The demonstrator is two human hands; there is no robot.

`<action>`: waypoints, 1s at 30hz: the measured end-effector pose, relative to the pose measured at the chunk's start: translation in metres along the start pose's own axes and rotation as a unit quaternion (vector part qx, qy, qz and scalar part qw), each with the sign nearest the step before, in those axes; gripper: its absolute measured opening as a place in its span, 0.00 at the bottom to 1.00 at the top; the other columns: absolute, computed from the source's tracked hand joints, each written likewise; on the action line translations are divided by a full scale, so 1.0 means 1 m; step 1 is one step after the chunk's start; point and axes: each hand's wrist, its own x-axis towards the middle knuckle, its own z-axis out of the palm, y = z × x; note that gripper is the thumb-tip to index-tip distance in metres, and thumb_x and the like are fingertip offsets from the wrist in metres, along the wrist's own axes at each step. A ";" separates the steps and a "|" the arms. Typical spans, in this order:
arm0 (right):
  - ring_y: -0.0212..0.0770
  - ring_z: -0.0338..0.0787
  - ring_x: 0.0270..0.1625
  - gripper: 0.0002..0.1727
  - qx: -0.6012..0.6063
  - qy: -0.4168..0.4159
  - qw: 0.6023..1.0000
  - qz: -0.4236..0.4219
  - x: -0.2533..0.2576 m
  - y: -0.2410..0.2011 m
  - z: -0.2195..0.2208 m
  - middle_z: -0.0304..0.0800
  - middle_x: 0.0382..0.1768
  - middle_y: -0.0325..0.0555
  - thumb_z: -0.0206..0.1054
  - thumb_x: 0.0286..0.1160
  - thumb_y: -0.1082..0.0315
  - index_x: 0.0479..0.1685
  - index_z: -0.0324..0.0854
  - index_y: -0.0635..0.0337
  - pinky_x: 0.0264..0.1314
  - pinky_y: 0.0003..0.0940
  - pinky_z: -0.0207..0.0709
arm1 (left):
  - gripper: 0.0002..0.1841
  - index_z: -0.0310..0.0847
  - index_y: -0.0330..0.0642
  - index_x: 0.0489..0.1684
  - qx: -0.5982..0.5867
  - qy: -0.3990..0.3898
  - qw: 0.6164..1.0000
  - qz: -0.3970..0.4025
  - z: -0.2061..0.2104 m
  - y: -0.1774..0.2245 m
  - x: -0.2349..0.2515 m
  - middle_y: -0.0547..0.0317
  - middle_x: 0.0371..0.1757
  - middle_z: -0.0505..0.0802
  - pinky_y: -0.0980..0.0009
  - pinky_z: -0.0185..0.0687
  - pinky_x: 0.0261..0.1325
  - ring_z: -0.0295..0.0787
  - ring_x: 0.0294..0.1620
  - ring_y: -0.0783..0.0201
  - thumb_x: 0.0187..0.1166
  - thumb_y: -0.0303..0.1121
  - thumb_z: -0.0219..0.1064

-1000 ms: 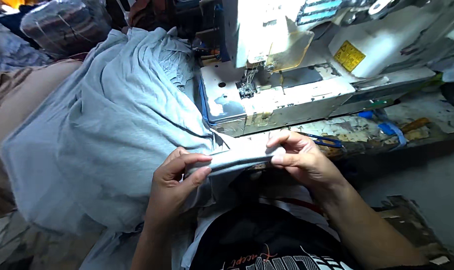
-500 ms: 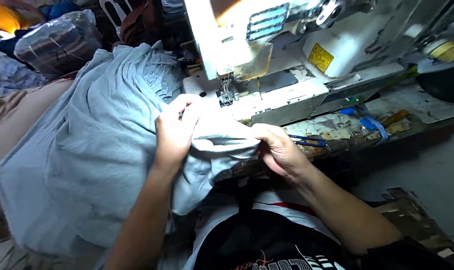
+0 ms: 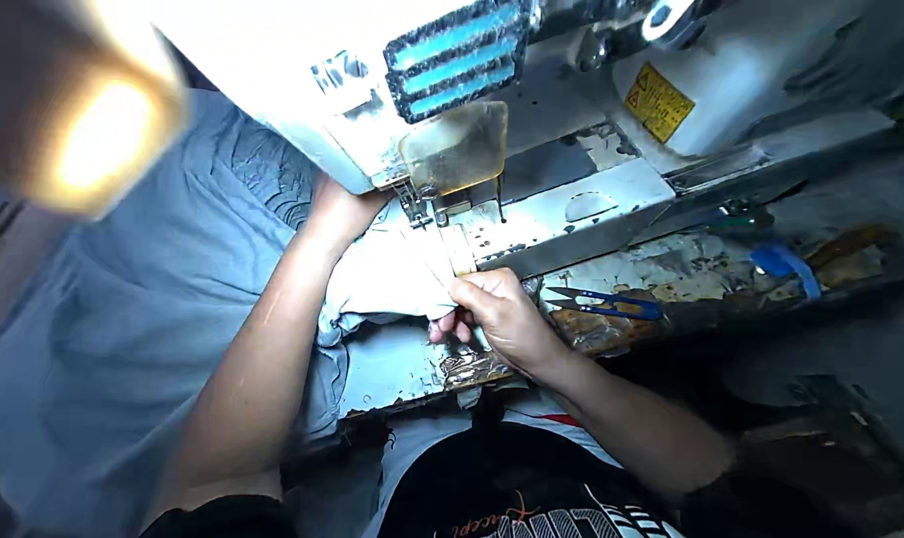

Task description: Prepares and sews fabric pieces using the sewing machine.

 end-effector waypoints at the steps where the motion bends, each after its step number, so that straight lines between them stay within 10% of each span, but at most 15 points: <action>1: 0.20 0.84 0.19 0.25 -0.004 0.004 1.000 0.001 0.000 -0.001 0.001 0.93 0.20 0.37 0.48 0.89 0.73 0.20 0.83 0.59 0.24 0.15 0.74 | 0.32 0.85 0.37 0.65 -0.003 0.005 1.000 -0.013 -0.002 0.005 0.001 0.39 0.64 0.90 0.45 0.74 0.76 0.84 0.71 0.45 0.68 0.52 0.78; 6: 0.20 0.79 0.17 0.26 -0.088 0.009 0.995 -0.052 -0.019 -0.006 -0.006 0.92 0.22 0.36 0.52 0.93 0.62 0.24 0.87 0.60 0.21 0.16 0.72 | 0.35 0.80 0.33 0.68 0.049 -0.107 0.985 -0.127 -0.065 0.076 0.007 0.33 0.65 0.89 0.31 0.70 0.72 0.83 0.71 0.36 0.69 0.52 0.76; 10: 0.21 0.87 0.30 0.04 -0.158 0.088 0.949 -0.258 -0.045 -0.011 -0.017 0.93 0.39 0.33 0.71 0.75 0.73 0.37 0.91 0.58 0.33 0.16 0.84 | 0.12 0.93 0.42 0.42 -0.020 -0.038 0.999 0.000 -0.107 0.112 -0.053 0.51 0.53 0.92 0.47 0.74 0.67 0.83 0.63 0.49 0.73 0.29 0.62; 16: 0.23 0.82 0.21 0.33 -0.221 -0.002 0.951 -0.217 -0.007 -0.024 -0.005 0.90 0.66 0.43 0.61 0.67 0.88 0.78 0.73 0.65 0.21 0.18 0.80 | 0.09 0.93 0.46 0.40 -0.003 0.085 0.995 0.057 -0.070 0.112 -0.081 0.55 0.51 0.95 0.48 0.60 0.78 0.82 0.70 0.50 0.78 0.33 0.64; 20: 0.22 0.79 0.16 0.22 -0.218 0.024 0.961 -0.171 -0.004 -0.018 0.000 0.88 0.26 0.36 0.59 0.72 0.81 0.67 0.80 0.67 0.20 0.15 0.76 | 0.05 0.90 0.36 0.38 -0.091 0.240 0.962 0.093 -0.080 0.129 -0.072 0.52 0.46 0.92 0.60 0.68 0.71 0.83 0.61 0.58 0.76 0.27 0.70; 23: 0.22 0.84 0.25 0.07 -0.220 0.004 0.953 -0.209 -0.010 -0.012 -0.002 0.88 0.33 0.37 0.65 0.80 0.73 0.44 0.88 0.67 0.28 0.17 0.83 | 0.06 0.88 0.36 0.37 -0.101 0.268 0.947 0.143 -0.078 0.130 -0.079 0.50 0.46 0.93 0.59 0.67 0.71 0.83 0.61 0.57 0.77 0.28 0.68; 30: 0.23 0.90 0.40 0.07 -0.251 -0.062 0.926 -0.274 -0.039 -0.016 0.003 0.91 0.38 0.37 0.69 0.78 0.69 0.37 0.90 0.65 0.47 0.20 0.87 | 0.07 0.89 0.41 0.36 -0.094 0.209 0.947 0.223 -0.079 0.141 -0.113 0.55 0.43 0.91 0.61 0.64 0.73 0.81 0.59 0.58 0.81 0.34 0.68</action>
